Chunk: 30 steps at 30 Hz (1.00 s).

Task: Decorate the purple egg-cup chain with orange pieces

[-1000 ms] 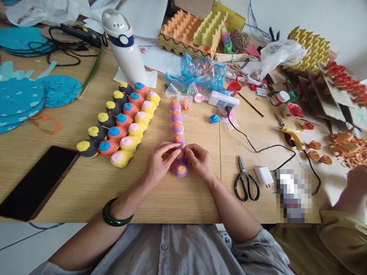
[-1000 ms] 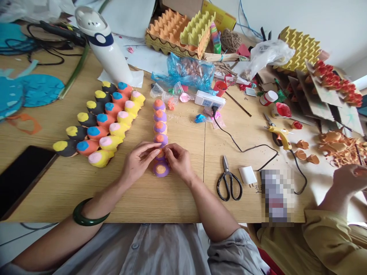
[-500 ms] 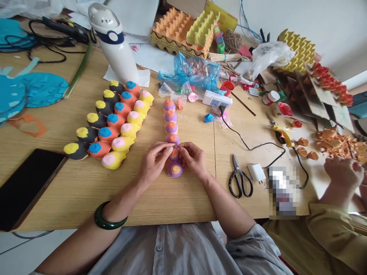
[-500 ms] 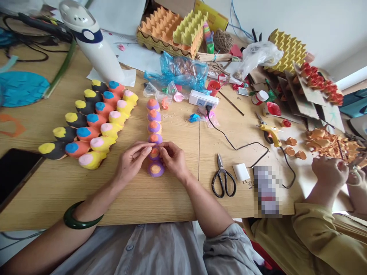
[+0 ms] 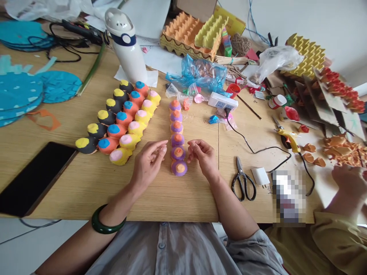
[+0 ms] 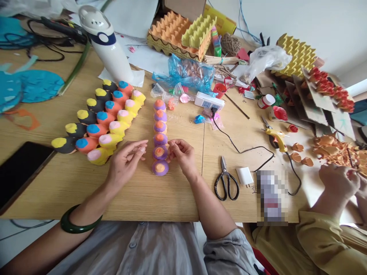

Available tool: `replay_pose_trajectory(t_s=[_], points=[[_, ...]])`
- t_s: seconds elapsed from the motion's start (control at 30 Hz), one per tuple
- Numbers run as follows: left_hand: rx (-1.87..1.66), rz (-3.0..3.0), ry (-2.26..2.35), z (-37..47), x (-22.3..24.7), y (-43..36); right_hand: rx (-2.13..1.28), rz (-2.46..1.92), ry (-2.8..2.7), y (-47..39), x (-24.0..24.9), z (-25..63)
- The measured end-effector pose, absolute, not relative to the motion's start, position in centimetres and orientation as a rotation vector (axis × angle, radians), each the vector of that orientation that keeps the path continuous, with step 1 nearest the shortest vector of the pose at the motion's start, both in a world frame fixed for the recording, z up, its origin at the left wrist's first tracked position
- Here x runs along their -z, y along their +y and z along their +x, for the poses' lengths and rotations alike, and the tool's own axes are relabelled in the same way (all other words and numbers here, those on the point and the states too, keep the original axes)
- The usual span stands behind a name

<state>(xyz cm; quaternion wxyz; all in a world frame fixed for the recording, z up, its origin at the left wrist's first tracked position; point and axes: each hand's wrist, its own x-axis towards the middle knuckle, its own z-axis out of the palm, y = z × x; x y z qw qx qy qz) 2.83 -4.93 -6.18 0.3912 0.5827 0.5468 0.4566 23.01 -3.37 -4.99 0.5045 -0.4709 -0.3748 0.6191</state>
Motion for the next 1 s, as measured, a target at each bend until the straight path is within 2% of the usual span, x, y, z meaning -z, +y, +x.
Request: replay_pose_trajectory(t_s=[0.2,0.37,0.5,0.73,1.0], points=[[-0.907,1.405,1.390,2.2,5.8,-8.6,-1.436,-1.219,-0.923,-3.3,4.7,22.7],[-0.874,1.268,1.292,2.1,5.6,-10.0,-1.400,-1.264,-1.106,-4.3,2.2,22.7],[-0.845,1.017,1.172,2.0,5.3,-10.3,-1.247,-1.347,-1.316,-6.5,0.6,23.1],[-0.814,0.786,1.115,3.0,4.2,-10.0,-1.294,-1.380,-1.085,-10.5,3.5,22.2],[-0.939,0.634,0.899,5.2,4.2,-10.4,-1.288,-1.349,-1.039,-11.9,3.2,21.2]])
